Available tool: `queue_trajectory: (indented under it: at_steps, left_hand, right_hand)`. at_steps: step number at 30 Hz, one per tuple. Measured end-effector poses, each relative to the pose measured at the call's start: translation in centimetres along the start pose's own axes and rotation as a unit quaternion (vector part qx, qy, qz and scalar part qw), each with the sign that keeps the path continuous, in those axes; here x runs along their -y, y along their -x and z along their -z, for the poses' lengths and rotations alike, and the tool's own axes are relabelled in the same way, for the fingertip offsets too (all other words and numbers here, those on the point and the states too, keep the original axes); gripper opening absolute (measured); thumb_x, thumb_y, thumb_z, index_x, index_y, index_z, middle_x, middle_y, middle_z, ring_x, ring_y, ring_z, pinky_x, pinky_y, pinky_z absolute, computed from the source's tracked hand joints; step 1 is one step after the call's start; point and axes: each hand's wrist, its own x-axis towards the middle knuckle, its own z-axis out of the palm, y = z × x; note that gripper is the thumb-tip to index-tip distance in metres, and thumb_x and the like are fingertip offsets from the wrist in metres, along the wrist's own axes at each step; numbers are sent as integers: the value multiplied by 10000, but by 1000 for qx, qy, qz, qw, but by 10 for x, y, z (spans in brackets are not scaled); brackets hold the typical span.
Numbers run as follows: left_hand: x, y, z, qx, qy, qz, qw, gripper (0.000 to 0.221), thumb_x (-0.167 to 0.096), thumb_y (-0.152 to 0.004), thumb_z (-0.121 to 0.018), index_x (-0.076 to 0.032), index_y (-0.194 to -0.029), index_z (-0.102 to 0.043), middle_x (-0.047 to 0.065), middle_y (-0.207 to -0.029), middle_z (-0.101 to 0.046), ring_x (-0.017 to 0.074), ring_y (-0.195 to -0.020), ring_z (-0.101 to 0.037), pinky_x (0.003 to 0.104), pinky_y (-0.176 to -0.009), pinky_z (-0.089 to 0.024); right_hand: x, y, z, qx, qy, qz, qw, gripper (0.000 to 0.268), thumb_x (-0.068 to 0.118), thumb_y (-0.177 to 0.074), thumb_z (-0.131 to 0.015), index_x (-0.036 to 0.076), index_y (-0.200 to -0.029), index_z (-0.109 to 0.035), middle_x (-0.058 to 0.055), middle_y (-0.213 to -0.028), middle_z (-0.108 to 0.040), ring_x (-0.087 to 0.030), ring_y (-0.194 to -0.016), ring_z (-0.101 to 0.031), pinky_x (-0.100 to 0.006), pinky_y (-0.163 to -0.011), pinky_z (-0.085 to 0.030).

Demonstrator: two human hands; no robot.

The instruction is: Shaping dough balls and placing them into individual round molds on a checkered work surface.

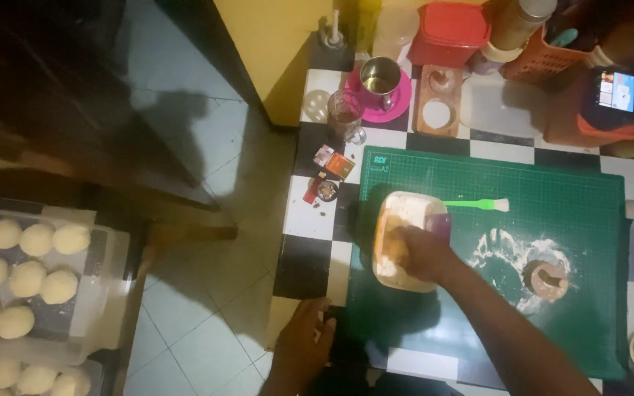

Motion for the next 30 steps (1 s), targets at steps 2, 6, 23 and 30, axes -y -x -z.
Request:
queue_trajectory:
  at_steps: [2,6,23,30]
  left_hand:
    - [-2,-2,-1,12,-2,21,1000,404,-337,-995,-549,-248,-1389,-548,-24,-1419,-585,160,-1195,-661,376,-1010,-540]
    - [12,-11,-16,-12,-28,-9,999,417,-405,-987,-544,-242,-1370,-568,-23,-1469,-571,211,-1284,-636,422,-1112,-481]
    - [-8,-21,-54,-46,-19,-116,992,448,-370,-968,-555,-171,-1367,-595,25,-1435,-618,244,-1280,-624,443,-1074,-488]
    - [-51,-37,-106,-156,28,-420,893,283,-266,-975,-610,-97,-1178,-712,57,-1161,-758,191,-908,-708,301,-806,-570]
  right_hand:
    - [15,15,21,14,8,-17,1000,660,48,-874,-648,238,-1485,-485,-22,-1551,-474,-284,-1463,-414,-397,-1242,-294]
    - [27,23,37,59,35,-55,996,694,38,-904,-657,236,-1519,-405,-139,-1530,-384,-363,-1327,-539,-381,-1000,-580]
    - [-40,52,47,-52,-195,72,977,669,409,-754,-830,353,-1364,-561,-81,-1462,-570,-318,-1250,-617,-424,-996,-484]
    - [-90,111,75,36,-149,-47,987,624,287,-813,-802,312,-1397,-585,15,-1405,-669,-234,-1235,-669,-421,-1037,-519]
